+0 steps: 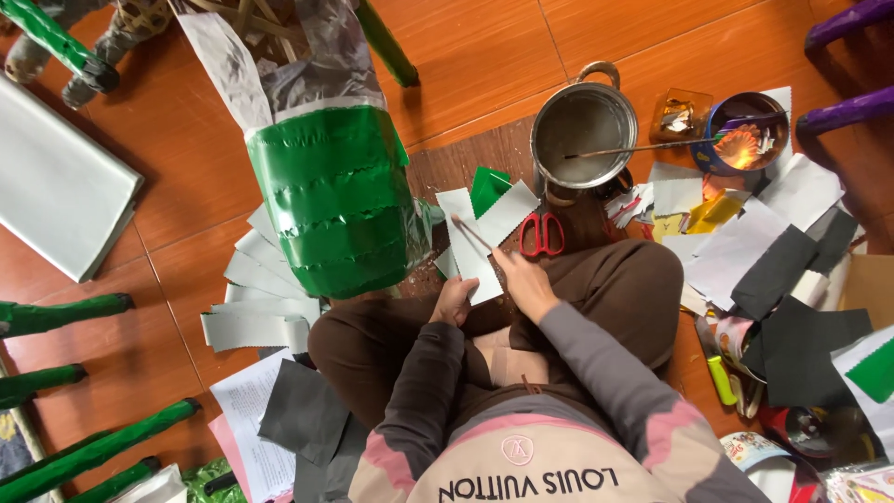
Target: Applying colored paper and glue to a bamboo frame to create a decorative figure.
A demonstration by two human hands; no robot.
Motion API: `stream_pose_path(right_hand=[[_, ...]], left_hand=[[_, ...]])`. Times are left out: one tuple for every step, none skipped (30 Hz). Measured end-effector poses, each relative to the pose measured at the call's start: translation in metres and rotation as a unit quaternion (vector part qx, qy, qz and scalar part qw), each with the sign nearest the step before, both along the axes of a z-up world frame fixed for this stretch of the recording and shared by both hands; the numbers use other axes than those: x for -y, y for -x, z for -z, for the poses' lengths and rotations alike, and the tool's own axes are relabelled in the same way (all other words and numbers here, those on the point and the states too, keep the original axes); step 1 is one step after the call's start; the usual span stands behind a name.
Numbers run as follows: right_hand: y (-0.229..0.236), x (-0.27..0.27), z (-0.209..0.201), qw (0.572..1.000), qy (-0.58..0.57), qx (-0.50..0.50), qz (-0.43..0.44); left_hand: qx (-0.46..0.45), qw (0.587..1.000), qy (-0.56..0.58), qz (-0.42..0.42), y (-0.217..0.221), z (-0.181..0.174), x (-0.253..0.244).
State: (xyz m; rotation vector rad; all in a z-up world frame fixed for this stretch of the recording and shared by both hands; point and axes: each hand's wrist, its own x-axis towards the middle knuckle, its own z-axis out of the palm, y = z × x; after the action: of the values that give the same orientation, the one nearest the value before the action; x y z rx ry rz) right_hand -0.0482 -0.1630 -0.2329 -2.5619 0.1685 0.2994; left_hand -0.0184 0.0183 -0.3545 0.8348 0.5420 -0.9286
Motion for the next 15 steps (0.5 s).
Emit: stream_pose_path(right_hand=[[-0.009,0.002,0.004,1.0,-0.001,0.001,0.0],[-0.017,0.004,0.007,1.0,-0.011,0.009,0.007],[-0.028,0.006,0.009,1.0,-0.02,0.018,0.014],[-0.024,0.006,0.017,0.999,-0.021,0.021,0.014],[-0.02,0.007,0.024,0.999,-0.023,0.019,0.026],[-0.016,0.007,0.032,0.999,-0.025,0.018,0.039],[-0.003,0.005,0.017,0.999,-0.023,0.018,0.039],[0.009,0.002,0.004,0.999,-0.02,0.014,0.029],[0.028,-0.001,-0.01,1.0,-0.016,0.005,0.019],[0.039,0.001,-0.03,1.0,-0.014,0.0,0.02],[0.052,0.001,-0.05,1.0,0.009,-0.023,0.017],[0.065,0.002,-0.069,0.998,0.031,-0.046,0.014],[0.074,0.003,-0.084,0.998,0.029,-0.052,0.016],[0.083,0.004,-0.099,0.998,0.016,-0.047,0.028],[0.09,0.006,-0.113,0.998,0.004,-0.039,0.041]], left_hand=[[0.001,1.0,-0.001,0.0,0.001,-0.001,-0.001],[0.011,1.0,-0.003,0.003,0.002,-0.004,-0.002],[0.024,1.0,-0.004,0.006,0.0,-0.006,-0.003],[0.026,1.0,-0.005,0.006,-0.002,-0.009,-0.004],[0.013,1.0,-0.006,0.008,-0.002,-0.012,-0.005],[-0.001,1.0,-0.007,0.011,-0.003,-0.015,-0.005],[-0.001,1.0,-0.004,0.011,-0.006,-0.008,-0.004],[-0.017,1.0,0.005,0.015,-0.008,0.0,-0.003],[-0.038,0.999,0.014,0.02,-0.004,0.008,-0.002],[-0.042,0.999,0.016,0.021,-0.005,0.015,0.0],[-0.038,0.998,0.03,0.027,-0.004,0.022,-0.001],[-0.033,0.998,0.044,0.032,-0.002,0.029,-0.002],[-0.039,0.998,0.043,0.034,-0.003,0.038,-0.001],[-0.042,0.997,0.052,0.025,-0.004,0.045,0.0],[-0.044,0.997,0.061,0.016,-0.008,0.053,0.002]])
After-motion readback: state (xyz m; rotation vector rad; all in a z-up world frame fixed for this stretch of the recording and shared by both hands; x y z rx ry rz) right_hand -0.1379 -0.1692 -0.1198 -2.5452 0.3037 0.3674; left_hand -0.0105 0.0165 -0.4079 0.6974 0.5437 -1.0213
